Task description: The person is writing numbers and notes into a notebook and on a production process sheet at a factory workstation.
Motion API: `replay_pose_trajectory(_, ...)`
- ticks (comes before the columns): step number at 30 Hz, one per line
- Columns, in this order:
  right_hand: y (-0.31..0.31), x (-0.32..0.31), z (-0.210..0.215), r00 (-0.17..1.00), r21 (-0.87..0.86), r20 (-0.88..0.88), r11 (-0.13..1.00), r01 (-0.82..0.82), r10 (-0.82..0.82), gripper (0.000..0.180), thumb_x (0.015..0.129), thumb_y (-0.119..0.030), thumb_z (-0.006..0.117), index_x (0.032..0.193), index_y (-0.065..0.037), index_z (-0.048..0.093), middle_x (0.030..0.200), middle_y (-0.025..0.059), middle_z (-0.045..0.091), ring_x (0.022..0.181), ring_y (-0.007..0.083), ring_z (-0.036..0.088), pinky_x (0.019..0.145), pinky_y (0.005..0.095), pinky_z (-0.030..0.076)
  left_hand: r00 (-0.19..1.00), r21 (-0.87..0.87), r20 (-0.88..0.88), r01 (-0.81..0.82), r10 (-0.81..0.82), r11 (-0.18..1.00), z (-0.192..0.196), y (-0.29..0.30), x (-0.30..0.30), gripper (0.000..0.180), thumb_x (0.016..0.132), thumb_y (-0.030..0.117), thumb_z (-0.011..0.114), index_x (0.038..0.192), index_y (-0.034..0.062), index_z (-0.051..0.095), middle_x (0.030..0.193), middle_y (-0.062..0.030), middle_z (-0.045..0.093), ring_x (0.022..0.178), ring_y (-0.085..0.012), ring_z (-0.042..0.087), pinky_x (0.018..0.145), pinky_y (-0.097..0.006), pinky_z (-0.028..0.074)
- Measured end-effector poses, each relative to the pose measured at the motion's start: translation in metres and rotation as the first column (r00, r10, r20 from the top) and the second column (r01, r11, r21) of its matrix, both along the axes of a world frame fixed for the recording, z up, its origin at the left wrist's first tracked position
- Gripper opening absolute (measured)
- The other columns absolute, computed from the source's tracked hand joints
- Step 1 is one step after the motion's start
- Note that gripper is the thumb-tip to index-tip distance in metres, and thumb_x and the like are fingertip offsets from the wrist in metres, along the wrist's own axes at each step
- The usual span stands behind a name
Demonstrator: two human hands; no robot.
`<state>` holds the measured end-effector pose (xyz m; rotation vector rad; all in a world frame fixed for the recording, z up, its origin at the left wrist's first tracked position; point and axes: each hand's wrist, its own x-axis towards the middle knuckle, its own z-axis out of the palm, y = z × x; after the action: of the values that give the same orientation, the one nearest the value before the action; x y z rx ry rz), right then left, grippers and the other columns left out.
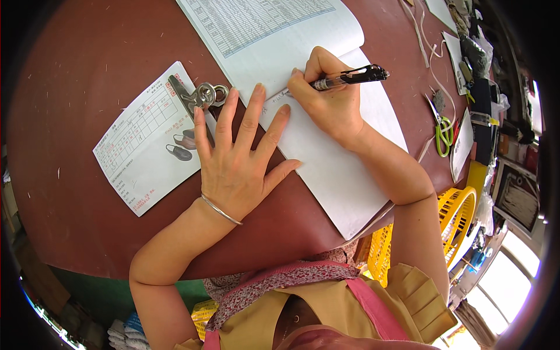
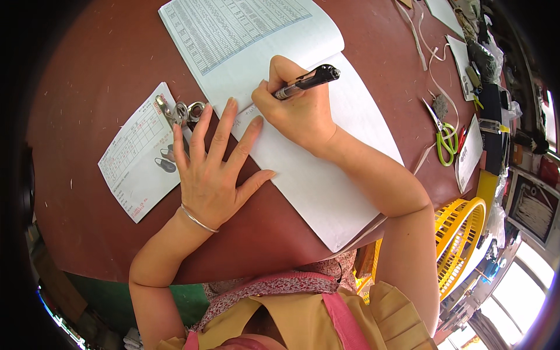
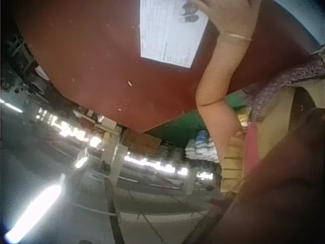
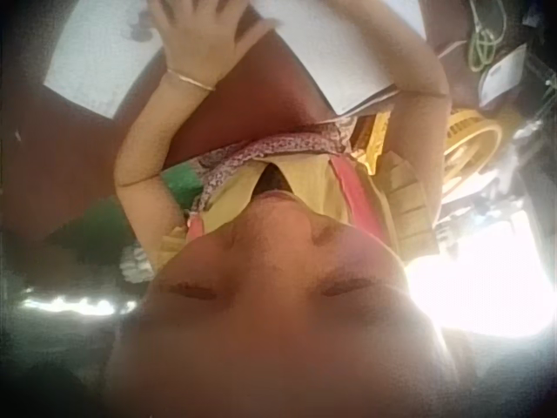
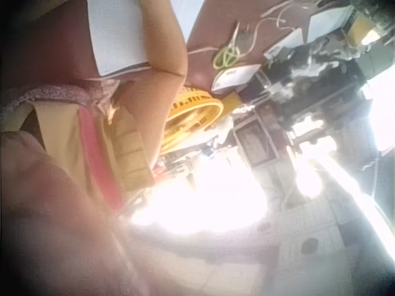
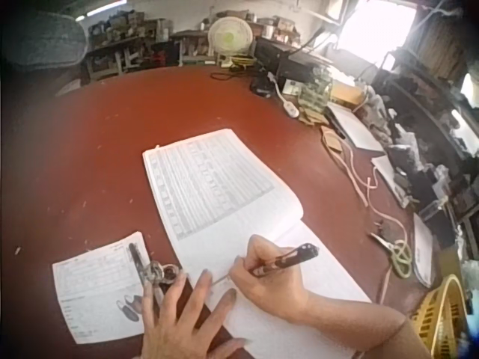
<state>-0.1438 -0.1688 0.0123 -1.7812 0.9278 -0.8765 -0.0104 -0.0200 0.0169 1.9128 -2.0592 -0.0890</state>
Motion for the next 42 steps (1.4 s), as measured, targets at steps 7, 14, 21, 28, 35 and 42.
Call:
replay_pose_trajectory(7,0.000,-0.003,0.001,1.000,-0.022,-0.013,1.000,0.004,-0.004,0.030,0.082,0.003,0.065,0.068,-0.006,0.040,0.061,-0.0024,0.038,0.058,0.0062,0.034,0.051,0.0273,0.030,1.000,-0.002,-0.012,0.004,-0.004,1.000,0.000,-0.001,-0.002,0.066,0.088,0.060,0.064,0.142,0.0221,0.060,0.158,-0.0108,0.041,0.143,-0.0366,0.036,0.115,-0.065,0.014)
replay_pose_trajectory(14,0.002,0.004,0.000,0.999,0.078,0.030,0.996,-0.034,0.032,0.030,0.082,0.002,0.064,0.069,-0.006,0.039,0.062,-0.0030,0.038,0.061,0.0058,0.035,0.053,0.0273,0.031,0.999,0.000,0.015,-0.028,0.028,1.000,0.000,0.001,0.004,0.065,0.088,0.059,0.064,0.141,0.0230,0.060,0.159,-0.0123,0.040,0.143,-0.0371,0.036,0.116,-0.065,0.014)
replay_pose_trajectory(21,0.015,-0.001,0.016,0.998,0.170,-0.035,0.984,-0.047,0.054,0.031,0.091,-0.002,0.072,0.076,-0.009,0.045,0.069,-0.0018,0.051,0.062,0.0039,0.048,0.053,0.0223,0.040,0.975,-0.046,-0.223,0.011,-0.021,0.999,-0.012,-0.001,-0.004,0.071,0.079,0.058,0.073,0.140,0.0240,0.059,0.162,-0.0179,0.031,0.148,-0.0443,0.026,0.113,-0.076,0.014)
replay_pose_trajectory(28,0.013,0.000,0.010,0.999,0.236,0.049,0.972,-0.023,0.012,0.043,0.089,-0.001,0.077,0.071,-0.013,0.040,0.062,-0.0075,0.041,0.056,0.0006,0.033,0.052,0.0202,0.034,0.994,-0.124,-0.111,-0.032,0.019,0.992,-0.011,0.007,-0.008,0.075,0.077,0.061,0.072,0.137,0.0173,0.058,0.154,-0.0254,0.040,0.149,-0.0434,0.024,0.116,-0.071,0.017)
replay_pose_trajectory(35,0.011,-0.004,0.006,0.998,0.233,0.040,0.971,-0.049,0.041,0.040,0.091,0.005,0.068,0.073,-0.012,0.037,0.066,-0.0070,0.039,0.062,0.0014,0.032,0.056,0.0215,0.032,0.993,-0.113,-0.119,-0.027,0.013,0.993,-0.011,0.006,-0.008,0.074,0.079,0.061,0.071,0.138,0.0182,0.058,0.153,-0.0261,0.040,0.148,-0.0436,0.026,0.116,-0.071,0.016)
replay_pose_trajectory(42,0.013,-0.008,0.006,1.000,0.114,0.003,0.993,-0.018,0.018,0.040,0.090,0.004,0.070,0.072,-0.010,0.038,0.066,-0.0057,0.041,0.060,0.0022,0.032,0.053,0.0229,0.032,0.990,-0.102,-0.139,-0.005,-0.010,0.995,-0.010,0.001,-0.013,0.075,0.078,0.059,0.072,0.140,0.0192,0.058,0.154,-0.0254,0.039,0.148,-0.0428,0.027,0.115,-0.073,0.013)
